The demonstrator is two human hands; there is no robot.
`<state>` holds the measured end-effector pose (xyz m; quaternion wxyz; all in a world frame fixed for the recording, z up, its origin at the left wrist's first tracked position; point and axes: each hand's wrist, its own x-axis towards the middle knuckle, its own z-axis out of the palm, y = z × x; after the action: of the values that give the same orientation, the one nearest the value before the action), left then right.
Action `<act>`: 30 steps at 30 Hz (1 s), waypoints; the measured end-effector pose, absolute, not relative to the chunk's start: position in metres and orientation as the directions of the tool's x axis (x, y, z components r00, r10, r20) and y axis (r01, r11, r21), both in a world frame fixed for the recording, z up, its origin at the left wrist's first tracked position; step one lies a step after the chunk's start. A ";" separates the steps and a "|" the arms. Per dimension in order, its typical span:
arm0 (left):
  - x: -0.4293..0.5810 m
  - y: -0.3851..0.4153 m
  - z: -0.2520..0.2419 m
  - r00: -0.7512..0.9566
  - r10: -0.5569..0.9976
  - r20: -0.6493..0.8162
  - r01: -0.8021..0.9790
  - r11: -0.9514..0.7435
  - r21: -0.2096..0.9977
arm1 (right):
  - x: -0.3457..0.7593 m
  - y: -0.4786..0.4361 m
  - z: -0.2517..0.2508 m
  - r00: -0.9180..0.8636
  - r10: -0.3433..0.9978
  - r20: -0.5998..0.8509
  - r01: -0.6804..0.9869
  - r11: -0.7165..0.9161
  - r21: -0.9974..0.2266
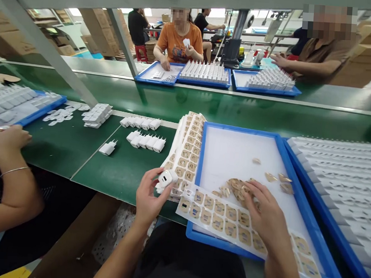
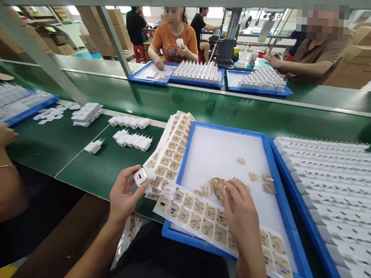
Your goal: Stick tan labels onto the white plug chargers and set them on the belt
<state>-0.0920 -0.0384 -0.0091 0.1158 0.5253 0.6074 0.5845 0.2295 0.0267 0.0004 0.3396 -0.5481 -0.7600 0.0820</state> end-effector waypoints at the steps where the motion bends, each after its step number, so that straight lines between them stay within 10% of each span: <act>1: -0.101 -0.039 -0.011 -0.463 0.774 0.432 0.491 -0.182 0.852 | 0.232 0.030 -0.003 -0.159 0.892 0.423 0.803 0.366 -0.471; 8: -0.165 -0.029 -0.034 -0.663 0.702 0.259 0.452 0.100 0.886 | 0.232 0.030 -0.014 -0.258 0.888 0.380 0.767 0.428 -0.479; 22: -0.276 -0.012 -0.032 -0.785 0.516 0.343 0.618 0.614 0.491 | 0.218 0.026 -0.005 -0.341 0.843 0.416 0.720 0.519 -0.461; 26: -0.238 -0.020 -0.016 -0.703 0.628 0.332 0.690 0.493 0.530 | 0.186 0.014 0.006 -0.476 0.808 0.347 0.682 0.588 -0.435; 30: -0.165 -0.036 0.011 -0.427 0.904 -0.028 0.616 0.313 0.723 | 0.153 0.007 0.005 -0.563 0.793 0.234 0.693 0.607 -0.390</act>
<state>-0.1648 -0.0356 0.0106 0.2212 0.4873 0.7795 0.3255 0.1528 0.0068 0.0052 0.1957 -0.4246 -0.8747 0.1278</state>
